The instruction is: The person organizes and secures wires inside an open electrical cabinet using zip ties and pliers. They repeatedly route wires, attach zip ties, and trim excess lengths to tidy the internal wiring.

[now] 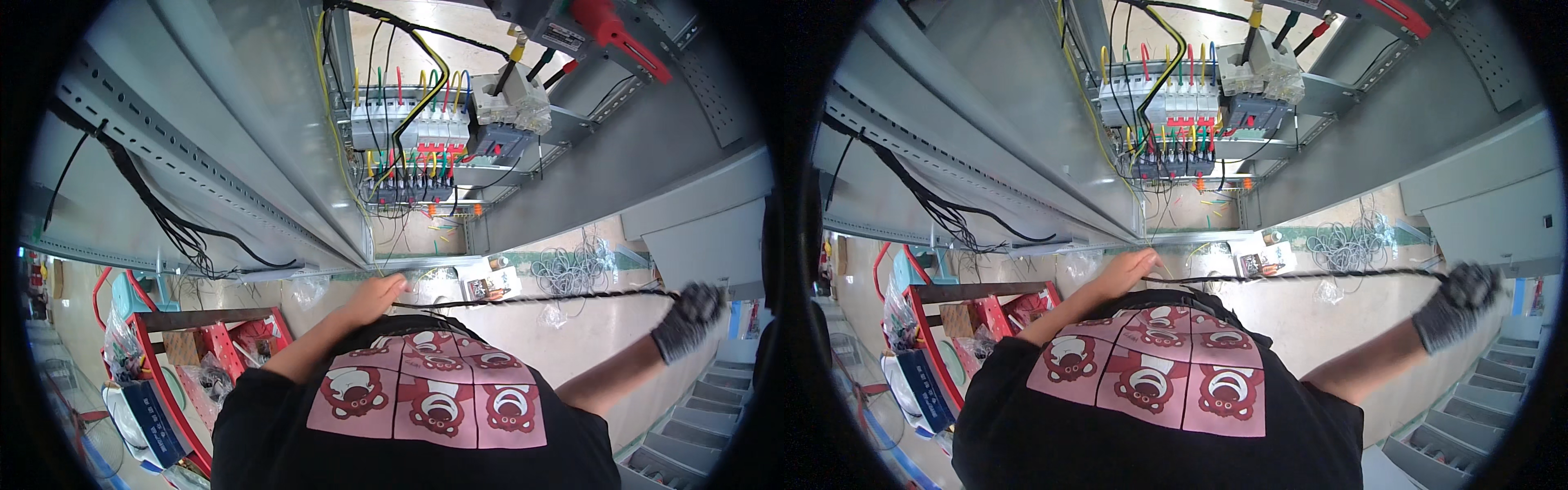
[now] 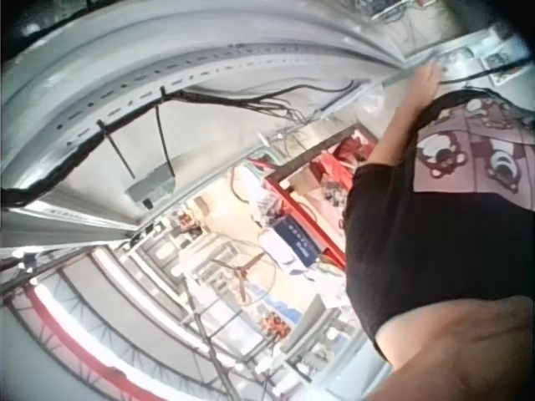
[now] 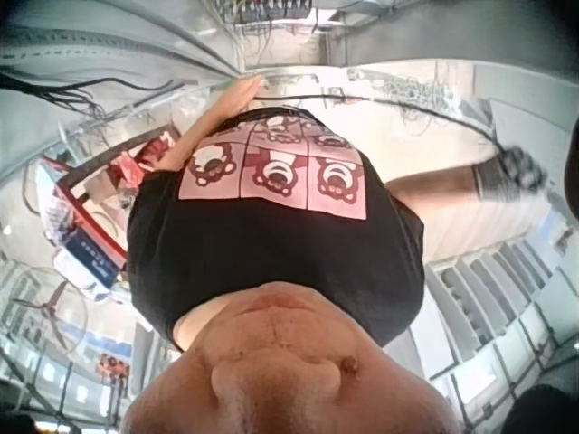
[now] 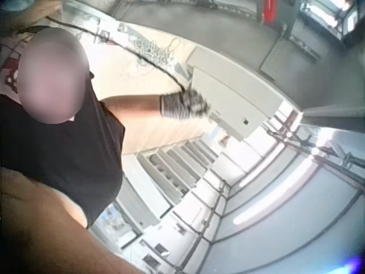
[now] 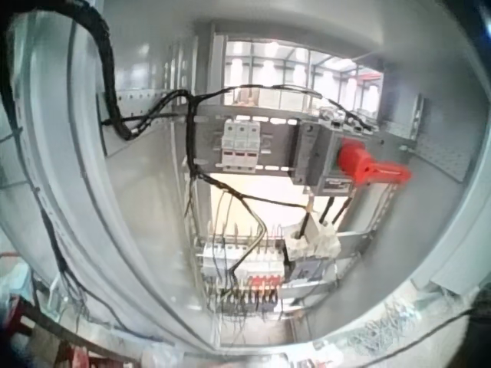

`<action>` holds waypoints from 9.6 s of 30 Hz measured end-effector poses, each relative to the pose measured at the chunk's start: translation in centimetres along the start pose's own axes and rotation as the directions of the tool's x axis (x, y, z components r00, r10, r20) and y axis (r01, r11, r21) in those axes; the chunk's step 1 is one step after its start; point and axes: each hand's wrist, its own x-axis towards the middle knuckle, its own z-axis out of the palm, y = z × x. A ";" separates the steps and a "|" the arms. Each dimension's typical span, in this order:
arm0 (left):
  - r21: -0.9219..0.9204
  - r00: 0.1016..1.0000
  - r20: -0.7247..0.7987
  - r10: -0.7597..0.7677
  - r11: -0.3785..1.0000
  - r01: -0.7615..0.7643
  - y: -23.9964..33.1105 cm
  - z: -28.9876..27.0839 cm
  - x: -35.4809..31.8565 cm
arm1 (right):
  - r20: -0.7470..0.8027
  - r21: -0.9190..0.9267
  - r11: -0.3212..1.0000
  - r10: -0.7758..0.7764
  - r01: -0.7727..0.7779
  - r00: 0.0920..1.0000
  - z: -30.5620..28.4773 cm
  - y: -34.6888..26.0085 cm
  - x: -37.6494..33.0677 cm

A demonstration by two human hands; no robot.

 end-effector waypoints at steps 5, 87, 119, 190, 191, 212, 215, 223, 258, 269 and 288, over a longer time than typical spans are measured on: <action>0.328 0.989 0.098 -0.107 0.942 0.070 -7.3 2.1 -0.1 | 0.063 -0.366 0.851 -0.380 0.375 0.923 0.1 -3.7 0.4; -0.055 0.066 -0.997 -0.051 0.996 -0.068 12.7 1.3 -3.8 | 0.715 -0.333 0.901 0.433 -0.279 0.549 20.8 32.8 -6.3; 0.526 0.380 -0.783 0.493 0.850 -0.019 17.5 -12.3 9.6 | 0.753 -0.634 0.770 0.634 -0.063 0.177 25.7 29.4 -1.3; -0.397 0.551 -0.833 0.048 0.643 -0.655 17.7 -14.9 17.8 | 0.729 -0.640 0.755 0.541 0.139 0.419 29.3 27.2 -1.0; -0.527 0.612 -0.790 0.013 0.496 -0.690 17.7 -15.5 18.5 | 0.758 -0.605 0.781 0.506 0.155 0.412 28.9 27.3 -1.0; -0.474 0.535 -0.844 0.048 0.400 -0.784 18.5 -15.0 18.6 | 0.894 -0.442 0.590 0.225 0.675 0.388 28.5 27.5 -1.4; -0.465 0.529 -0.847 0.049 0.414 -0.783 17.4 -15.2 19.2 | 0.889 -0.448 0.644 0.250 0.620 0.384 28.7 27.7 -1.3; -0.411 0.485 -0.870 0.095 0.405 -0.817 16.5 -15.3 20.2 | 0.862 -0.502 0.659 0.325 0.560 0.390 28.7 26.9 -1.4; -0.592 0.676 -0.736 0.037 0.448 -0.669 18.9 -14.8 16.3 | 0.904 -0.359 0.718 0.108 0.597 0.414 27.8 24.5 -2.9; -0.751 0.821 -0.543 0.175 0.336 -0.568 17.7 -16.4 14.9 | 0.858 -0.384 0.752 0.075 0.536 0.509 27.5 27.3 -3.1; 0.192 0.631 -0.717 0.297 0.954 -0.231 19.0 -16.1 12.4 | 0.732 -0.504 0.862 0.398 0.046 0.552 25.9 28.3 -6.4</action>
